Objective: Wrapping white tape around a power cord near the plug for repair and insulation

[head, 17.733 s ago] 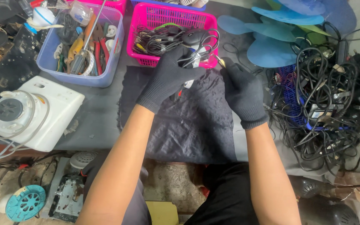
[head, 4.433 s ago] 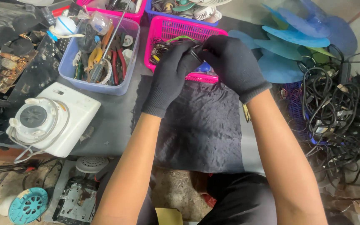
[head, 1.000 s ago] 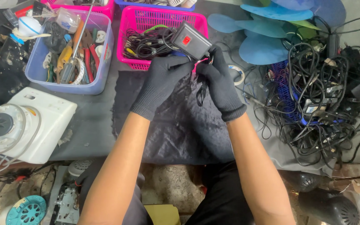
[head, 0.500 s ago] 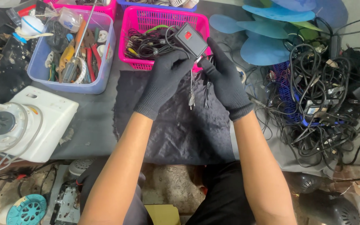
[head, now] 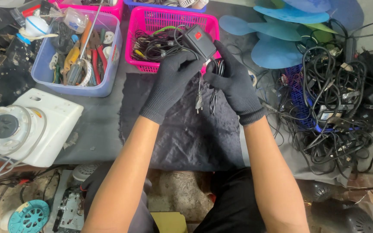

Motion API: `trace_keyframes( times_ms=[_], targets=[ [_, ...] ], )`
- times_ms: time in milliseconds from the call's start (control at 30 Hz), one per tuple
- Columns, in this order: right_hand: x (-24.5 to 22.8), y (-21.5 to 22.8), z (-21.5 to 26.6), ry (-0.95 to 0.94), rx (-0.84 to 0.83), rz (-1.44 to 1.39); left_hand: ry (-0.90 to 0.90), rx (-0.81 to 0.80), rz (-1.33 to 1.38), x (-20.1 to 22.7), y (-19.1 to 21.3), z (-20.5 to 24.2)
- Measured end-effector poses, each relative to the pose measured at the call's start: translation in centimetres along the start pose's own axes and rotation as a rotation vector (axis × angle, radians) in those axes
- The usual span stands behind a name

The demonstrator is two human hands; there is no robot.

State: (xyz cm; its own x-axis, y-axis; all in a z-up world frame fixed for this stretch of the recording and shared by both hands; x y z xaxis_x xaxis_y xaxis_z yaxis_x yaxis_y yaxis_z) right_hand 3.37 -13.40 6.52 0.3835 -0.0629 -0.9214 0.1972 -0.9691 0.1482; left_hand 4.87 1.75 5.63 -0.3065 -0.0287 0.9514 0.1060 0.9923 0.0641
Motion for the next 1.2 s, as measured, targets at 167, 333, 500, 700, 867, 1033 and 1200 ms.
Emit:
trace_keyframes(
  times_ms=[167,333,500,700,867,1033,1200],
  targets=[
    [0.1,0.0,0.1,0.015,-0.014,0.022,-0.004,0.008,0.021,-0.8,-0.1,-0.2],
    [0.5,0.4,0.0,0.039,-0.031,0.078,-0.013,-0.023,-0.007,-0.4,0.1,-0.1],
    [1.3,1.0,-0.3,0.039,0.078,0.014,0.088,-0.025,0.08,-0.7,-0.1,-0.1],
    [1.2,0.9,-0.2,0.016,0.104,-0.007,0.081,-0.035,0.082,-0.3,-0.1,0.0],
    [0.5,1.1,0.1,0.027,-0.016,0.028,0.049,-0.016,0.023,-0.2,0.0,0.0],
    [0.5,1.1,-0.1,0.109,-0.023,0.038,-0.041,0.045,-0.111,-0.9,0.0,-0.2],
    [3.0,1.7,0.1,0.121,0.032,0.019,-0.002,0.042,-0.161,-1.6,-0.3,-0.2]
  ],
)
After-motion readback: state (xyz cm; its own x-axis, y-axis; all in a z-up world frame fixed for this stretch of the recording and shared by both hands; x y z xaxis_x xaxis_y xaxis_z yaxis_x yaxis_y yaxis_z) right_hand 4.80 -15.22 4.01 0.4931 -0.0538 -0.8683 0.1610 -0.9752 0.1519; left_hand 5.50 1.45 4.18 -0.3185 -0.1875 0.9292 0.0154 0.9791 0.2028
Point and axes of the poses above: each hand's wrist, its own z-axis away from the middle knuckle, its own y-axis out of the back of the hand, x = y × z, the point moved 6 cm from there along -z, towards the middle knuckle, and after that the axes turned 13 degrees about y, right-handed, at the moved point
